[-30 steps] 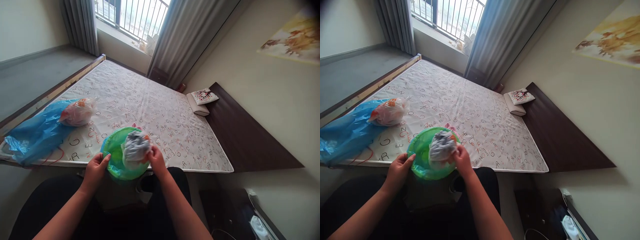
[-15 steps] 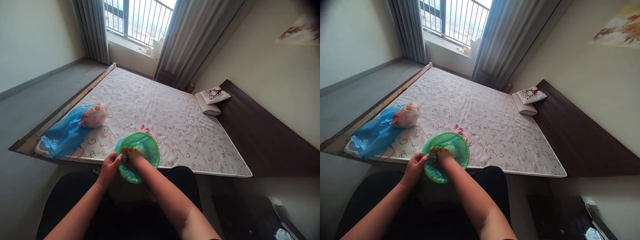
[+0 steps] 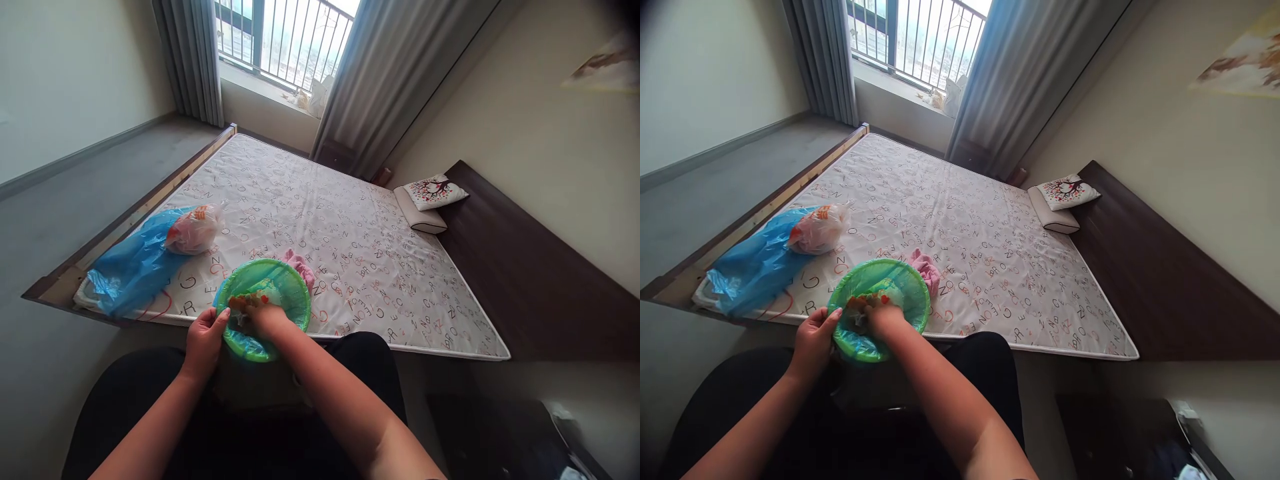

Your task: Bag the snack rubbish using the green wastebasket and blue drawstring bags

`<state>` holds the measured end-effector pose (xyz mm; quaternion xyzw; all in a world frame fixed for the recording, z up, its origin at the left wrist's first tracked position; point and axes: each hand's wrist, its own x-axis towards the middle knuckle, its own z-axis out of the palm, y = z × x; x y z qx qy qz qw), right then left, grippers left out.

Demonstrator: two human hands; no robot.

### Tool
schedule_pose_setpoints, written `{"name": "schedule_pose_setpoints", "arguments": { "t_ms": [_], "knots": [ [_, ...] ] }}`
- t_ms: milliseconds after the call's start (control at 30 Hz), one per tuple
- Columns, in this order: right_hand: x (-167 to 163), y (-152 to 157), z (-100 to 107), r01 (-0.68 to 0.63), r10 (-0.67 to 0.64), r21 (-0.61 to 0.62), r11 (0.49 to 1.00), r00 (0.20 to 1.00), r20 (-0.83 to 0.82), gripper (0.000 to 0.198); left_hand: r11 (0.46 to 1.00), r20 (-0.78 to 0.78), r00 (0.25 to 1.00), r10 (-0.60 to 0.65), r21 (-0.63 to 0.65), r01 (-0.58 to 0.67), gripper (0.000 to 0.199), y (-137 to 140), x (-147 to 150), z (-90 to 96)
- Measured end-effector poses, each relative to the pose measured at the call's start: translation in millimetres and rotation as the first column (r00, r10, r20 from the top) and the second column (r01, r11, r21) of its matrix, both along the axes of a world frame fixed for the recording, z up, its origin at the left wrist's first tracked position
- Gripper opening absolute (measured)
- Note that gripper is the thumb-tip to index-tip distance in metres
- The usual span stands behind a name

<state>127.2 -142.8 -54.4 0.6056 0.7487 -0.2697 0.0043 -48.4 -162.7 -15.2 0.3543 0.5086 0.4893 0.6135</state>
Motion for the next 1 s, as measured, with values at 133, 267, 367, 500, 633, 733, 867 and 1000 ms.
{"name": "schedule_pose_setpoints", "arguments": {
  "t_ms": [133,267,367,500,633,733,867,1000],
  "knots": [
    [-2,-1,3,0.039,-0.041,0.051,0.998,0.998,0.053,0.063,1.0,0.004,1.0,0.013,-0.009,-0.012,0.046,-1,-1,-1.9],
    [3,-2,21,0.041,-0.045,0.146,0.988,0.999,0.025,0.065,1.0,-0.006,1.0,0.026,-0.014,-0.026,0.045,-1,-2,0.1],
    [16,-7,40,0.025,-0.004,0.251,0.968,0.996,-0.085,0.044,0.995,0.013,0.996,0.087,-0.046,-0.086,0.044,1,-4,1.0],
    [60,-23,54,0.28,-0.082,0.482,0.83,0.917,-0.39,0.023,0.984,0.034,0.985,0.169,-0.071,-0.166,0.042,4,-7,-3.3],
    [123,-28,35,0.697,-0.471,0.468,0.544,0.715,-0.517,0.028,0.978,0.067,0.977,0.202,-0.074,-0.197,0.039,7,-10,-10.9],
    [157,-19,0,0.807,-0.714,0.351,0.474,0.586,-0.383,0.028,0.968,0.106,0.966,0.234,-0.119,-0.221,0.041,8,-9,-12.6],
    [161,-3,-46,0.778,-0.748,0.273,0.566,0.623,-0.226,0.059,0.951,0.131,0.952,0.277,-0.175,-0.253,0.044,9,-7,-8.4],
    [139,13,-64,0.617,-0.628,0.131,0.776,0.774,0.077,0.086,0.934,0.114,0.94,0.322,-0.199,-0.296,0.044,8,-5,-2.6]
  ]
}}
